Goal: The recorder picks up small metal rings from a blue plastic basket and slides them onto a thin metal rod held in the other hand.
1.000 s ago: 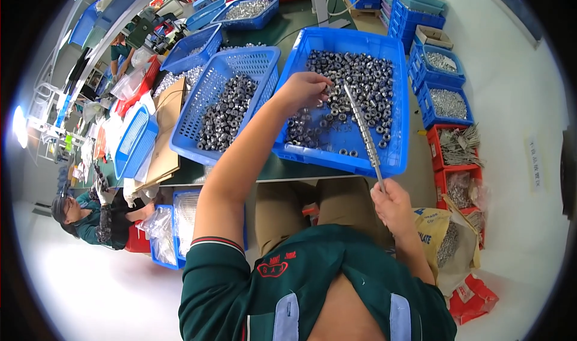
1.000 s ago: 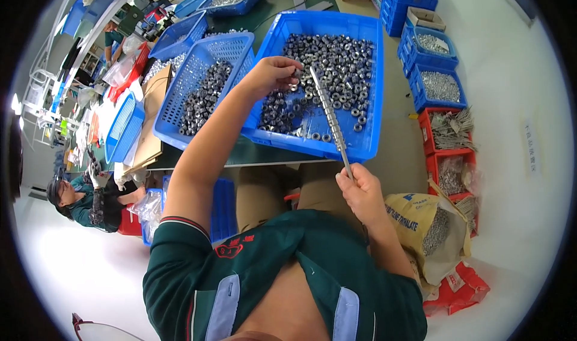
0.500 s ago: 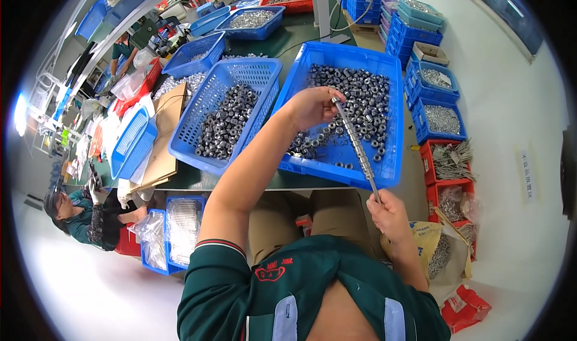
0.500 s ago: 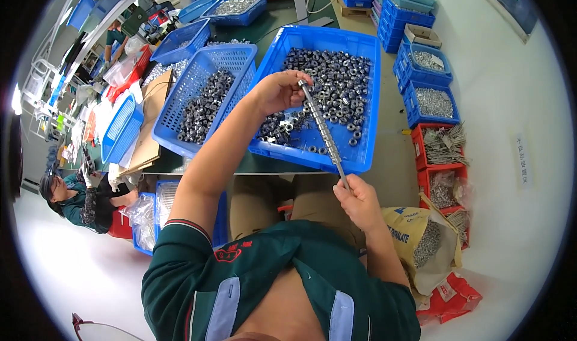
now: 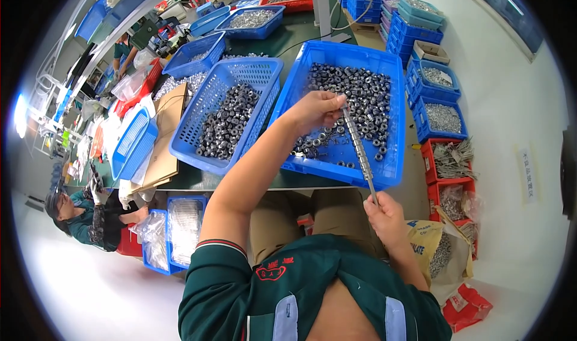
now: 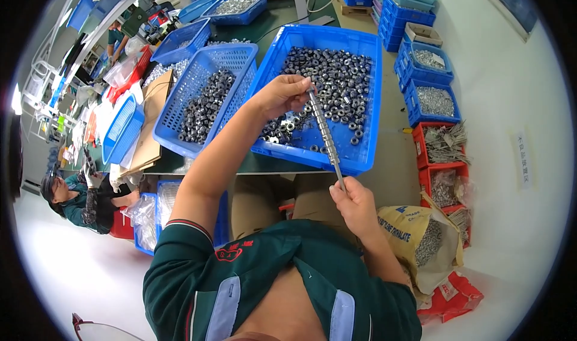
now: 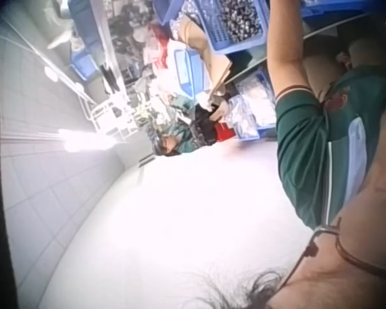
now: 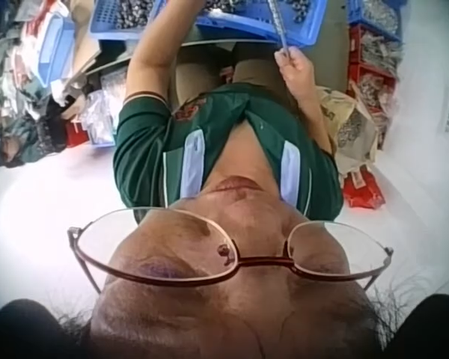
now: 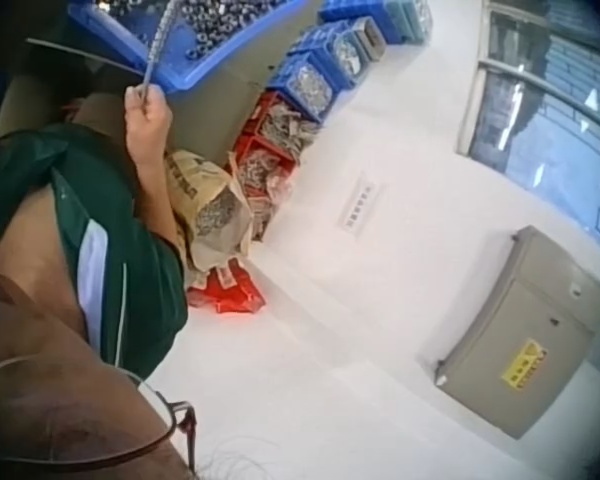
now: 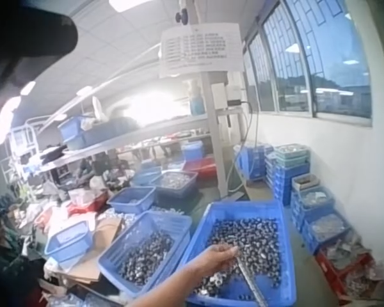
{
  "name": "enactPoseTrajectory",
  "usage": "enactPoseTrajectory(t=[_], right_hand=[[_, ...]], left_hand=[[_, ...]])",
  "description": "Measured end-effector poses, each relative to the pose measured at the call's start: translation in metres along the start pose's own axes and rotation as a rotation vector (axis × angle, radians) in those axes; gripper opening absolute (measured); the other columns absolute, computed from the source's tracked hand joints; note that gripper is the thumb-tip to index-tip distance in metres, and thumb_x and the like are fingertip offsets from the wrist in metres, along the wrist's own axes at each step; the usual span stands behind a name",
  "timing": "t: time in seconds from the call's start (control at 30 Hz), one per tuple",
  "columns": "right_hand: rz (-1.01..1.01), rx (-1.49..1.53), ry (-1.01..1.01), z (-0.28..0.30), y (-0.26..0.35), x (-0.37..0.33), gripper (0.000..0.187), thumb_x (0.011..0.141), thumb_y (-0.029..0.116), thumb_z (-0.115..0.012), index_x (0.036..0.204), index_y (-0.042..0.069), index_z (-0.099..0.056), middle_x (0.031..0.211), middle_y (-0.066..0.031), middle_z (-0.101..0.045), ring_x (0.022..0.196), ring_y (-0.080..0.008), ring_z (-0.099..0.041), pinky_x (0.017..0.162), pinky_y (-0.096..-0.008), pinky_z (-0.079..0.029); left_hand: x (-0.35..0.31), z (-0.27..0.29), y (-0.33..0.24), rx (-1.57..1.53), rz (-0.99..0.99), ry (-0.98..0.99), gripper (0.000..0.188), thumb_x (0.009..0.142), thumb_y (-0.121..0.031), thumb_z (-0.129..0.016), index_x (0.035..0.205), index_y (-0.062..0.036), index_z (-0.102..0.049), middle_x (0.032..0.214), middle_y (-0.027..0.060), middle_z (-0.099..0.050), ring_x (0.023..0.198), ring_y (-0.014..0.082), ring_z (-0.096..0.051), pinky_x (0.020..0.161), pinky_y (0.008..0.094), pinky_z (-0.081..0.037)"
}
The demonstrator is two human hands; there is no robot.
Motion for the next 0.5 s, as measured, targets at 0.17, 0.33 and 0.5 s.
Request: enactPoseTrajectory(t=[0.17,0.33,0.5], right_hand=[[-0.111,0.191,0.003,-0.003,0.006,-0.002,0.013,0.089,0.017,-0.056,0.083,0.007,-0.052,0.06,0.0066,-0.043,0.048,-0.0004,-0.036,0.043,-0.0167,-0.026],[-0.151,0.221,-0.002,-0.001,0.002,-0.004,0.013,0.089,0.017,-0.056,0.083,0.007,-0.052,0.059,0.007,-0.042,0.047,-0.0003,-0.036,0.042,-0.0162,-0.026],[-0.191,0.243,-0.058,0.003,0.005,-0.007,0.011,0.09,0.016,-0.056,0.085,0.007,-0.052,0.057,0.008,-0.041,0.044,-0.0002,-0.035,0.04,-0.0161,-0.024]], left_hand=[[-0.003,-0.014,0.002,-0.06,-0.039,0.111,0.026,0.09,-0.026,-0.057,0.096,-0.001,-0.06,0.066,-0.0003,-0.05,0.055,0.0074,-0.042,0.053,0.0215,-0.035],[-0.007,-0.01,0.001,0.088,0.061,0.181,0.028,0.089,-0.02,-0.057,0.11,-0.0006,-0.058,0.076,0.0005,-0.057,0.063,0.0072,-0.05,0.057,0.0215,-0.04],[0.002,0.031,0.0,0.937,-0.127,-0.15,0.022,0.084,-0.018,-0.061,0.099,-0.0017,-0.064,0.079,0.0026,-0.063,0.07,0.0106,-0.057,0.062,0.0236,-0.046]])
Point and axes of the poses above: each hand's wrist, its own x-axis towards the middle knuckle, its own z-axis out of the back of the hand, y = z × x, the point moved 3 cm from there along x, towards the middle knuckle
